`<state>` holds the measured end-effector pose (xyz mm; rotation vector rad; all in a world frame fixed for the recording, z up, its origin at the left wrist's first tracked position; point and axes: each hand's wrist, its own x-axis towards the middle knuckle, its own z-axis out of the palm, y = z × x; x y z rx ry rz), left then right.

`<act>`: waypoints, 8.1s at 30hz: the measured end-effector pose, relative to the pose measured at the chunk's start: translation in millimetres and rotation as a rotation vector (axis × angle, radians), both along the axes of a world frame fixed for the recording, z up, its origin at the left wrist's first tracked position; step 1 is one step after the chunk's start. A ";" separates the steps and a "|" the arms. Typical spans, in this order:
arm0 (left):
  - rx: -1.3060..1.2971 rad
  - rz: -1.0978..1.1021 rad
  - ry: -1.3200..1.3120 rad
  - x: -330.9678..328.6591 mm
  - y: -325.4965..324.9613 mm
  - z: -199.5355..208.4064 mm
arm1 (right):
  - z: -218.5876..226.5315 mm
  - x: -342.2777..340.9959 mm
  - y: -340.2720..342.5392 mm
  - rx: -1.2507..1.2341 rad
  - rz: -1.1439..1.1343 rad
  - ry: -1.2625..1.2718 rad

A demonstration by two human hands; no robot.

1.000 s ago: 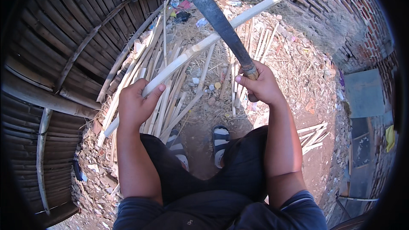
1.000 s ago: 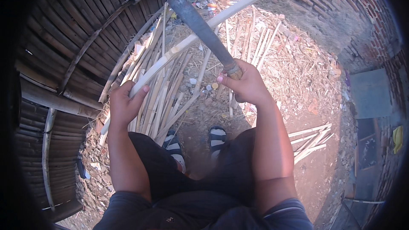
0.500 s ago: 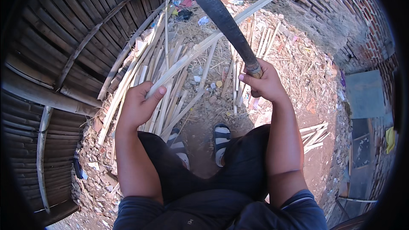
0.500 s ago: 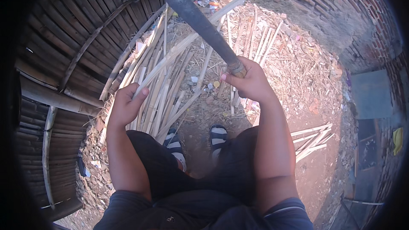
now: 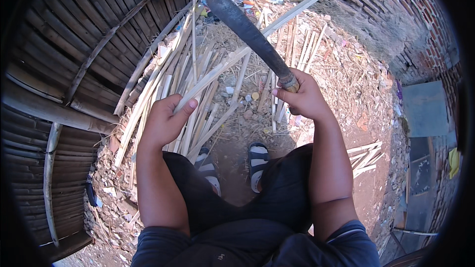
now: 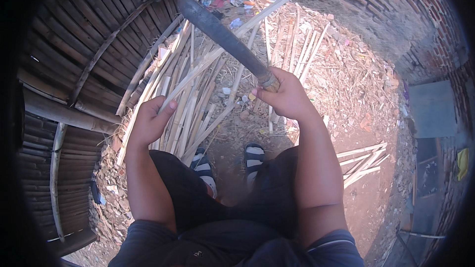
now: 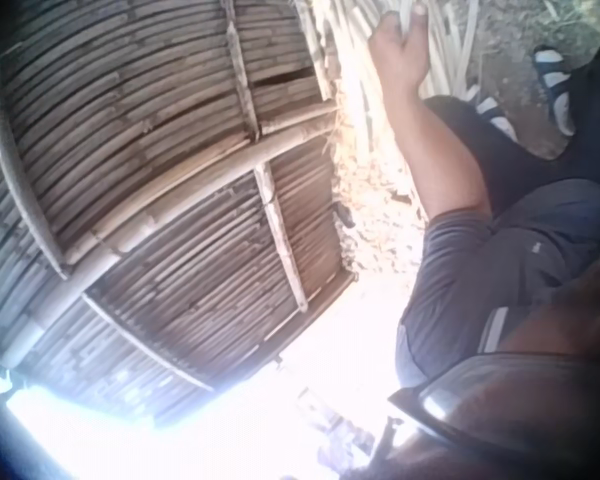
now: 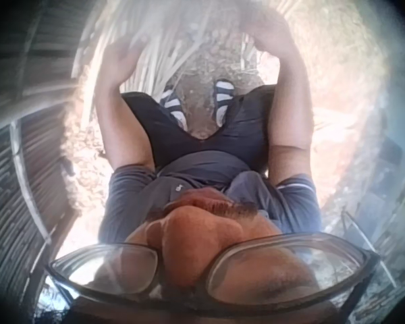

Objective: The person scrapes thin strips of bamboo with a large blade.

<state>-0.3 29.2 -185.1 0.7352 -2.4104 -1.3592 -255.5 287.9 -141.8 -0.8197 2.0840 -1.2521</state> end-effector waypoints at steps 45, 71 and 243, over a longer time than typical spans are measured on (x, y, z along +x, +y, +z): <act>0.000 0.005 -0.098 -8.7 10.9 8.7 | -6.2 14.8 -11.9 0.098 0.124 -0.094; 0.029 -0.025 0.072 -12.2 10.5 -3.8 | -2.0 27.0 -17.2 0.159 0.256 0.025; -0.104 0.118 -0.037 -6.9 4.1 7.7 | -19.4 -10.0 -11.5 0.040 -0.428 0.747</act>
